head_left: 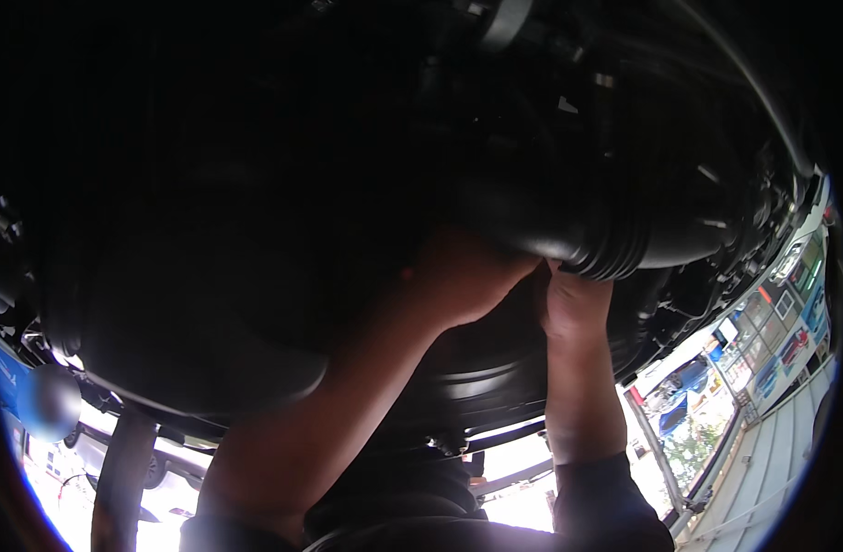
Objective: The person works under the hood of a white BMW, adjusting and securing a black air intake hose. They retrieve a socket wrench from a tool cart, attach a socket, and tighten a bolt on the intake assembly. The person then repositions the hose and continues securing it by hand.
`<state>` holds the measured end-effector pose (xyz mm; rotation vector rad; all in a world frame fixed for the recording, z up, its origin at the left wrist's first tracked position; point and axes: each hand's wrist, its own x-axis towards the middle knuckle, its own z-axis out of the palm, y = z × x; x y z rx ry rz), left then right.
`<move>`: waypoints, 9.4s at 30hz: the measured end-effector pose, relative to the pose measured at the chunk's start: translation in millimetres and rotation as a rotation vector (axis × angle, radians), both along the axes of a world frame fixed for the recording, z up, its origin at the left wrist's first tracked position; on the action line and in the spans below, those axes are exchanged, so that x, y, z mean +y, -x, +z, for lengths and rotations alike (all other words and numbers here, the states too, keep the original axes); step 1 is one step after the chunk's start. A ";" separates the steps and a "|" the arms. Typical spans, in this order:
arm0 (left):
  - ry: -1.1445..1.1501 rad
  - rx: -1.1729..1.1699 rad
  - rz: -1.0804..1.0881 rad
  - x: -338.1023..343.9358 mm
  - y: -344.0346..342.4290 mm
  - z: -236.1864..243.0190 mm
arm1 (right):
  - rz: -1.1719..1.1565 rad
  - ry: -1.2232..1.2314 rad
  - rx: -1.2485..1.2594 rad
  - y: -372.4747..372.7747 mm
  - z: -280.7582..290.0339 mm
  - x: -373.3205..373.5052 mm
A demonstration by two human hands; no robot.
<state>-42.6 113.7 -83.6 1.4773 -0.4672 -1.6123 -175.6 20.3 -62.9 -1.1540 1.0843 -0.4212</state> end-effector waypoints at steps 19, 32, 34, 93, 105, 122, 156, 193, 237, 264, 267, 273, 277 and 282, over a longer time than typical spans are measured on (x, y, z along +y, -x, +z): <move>-0.155 0.430 0.239 2.6 -10.4 27.5 | 0.067 0.012 0.014 -19.4 8.0 -1.4; 0.006 0.321 0.222 1.7 -3.9 14.8 | 0.087 0.041 0.098 -20.6 5.1 -2.3; -0.060 0.375 0.202 3.1 -9.8 19.1 | 0.062 0.028 0.095 -21.0 6.4 -1.9; 0.047 -0.501 0.004 -3.1 27.4 -6.8 | -0.120 0.018 0.099 -17.3 2.8 12.5; 0.170 -0.364 0.199 -6.5 19.4 -11.9 | -0.087 0.106 0.132 -16.8 -4.0 9.9; -0.171 0.498 0.455 -9.7 -0.8 24.1 | -0.117 0.103 0.220 -35.8 12.4 12.3; -0.060 0.549 0.417 -7.4 1.3 14.4 | -0.057 0.128 0.063 -33.5 11.4 9.0; -0.109 0.528 0.433 -12.4 5.7 3.6 | -0.123 -0.178 0.158 -18.9 5.7 8.3; -0.228 0.357 0.273 -14.4 -5.0 13.5 | -0.073 -0.010 0.272 -4.7 -7.6 -0.4; -0.166 0.534 0.690 -12.5 16.0 45.2 | -0.047 0.129 0.081 -31.9 14.1 -1.4; -0.206 0.443 0.662 -19.3 22.4 48.3 | -0.045 0.071 0.013 -27.8 6.5 -4.6; -0.227 0.347 0.797 -17.3 17.4 34.2 | 0.003 0.113 0.065 -27.4 13.2 -2.4; -0.166 0.348 0.772 -8.4 15.0 22.8 | 0.001 0.075 0.059 -27.0 9.8 1.4; -0.192 0.346 0.775 -10.7 17.8 28.9 | -0.019 0.081 0.136 -28.2 -0.7 -0.7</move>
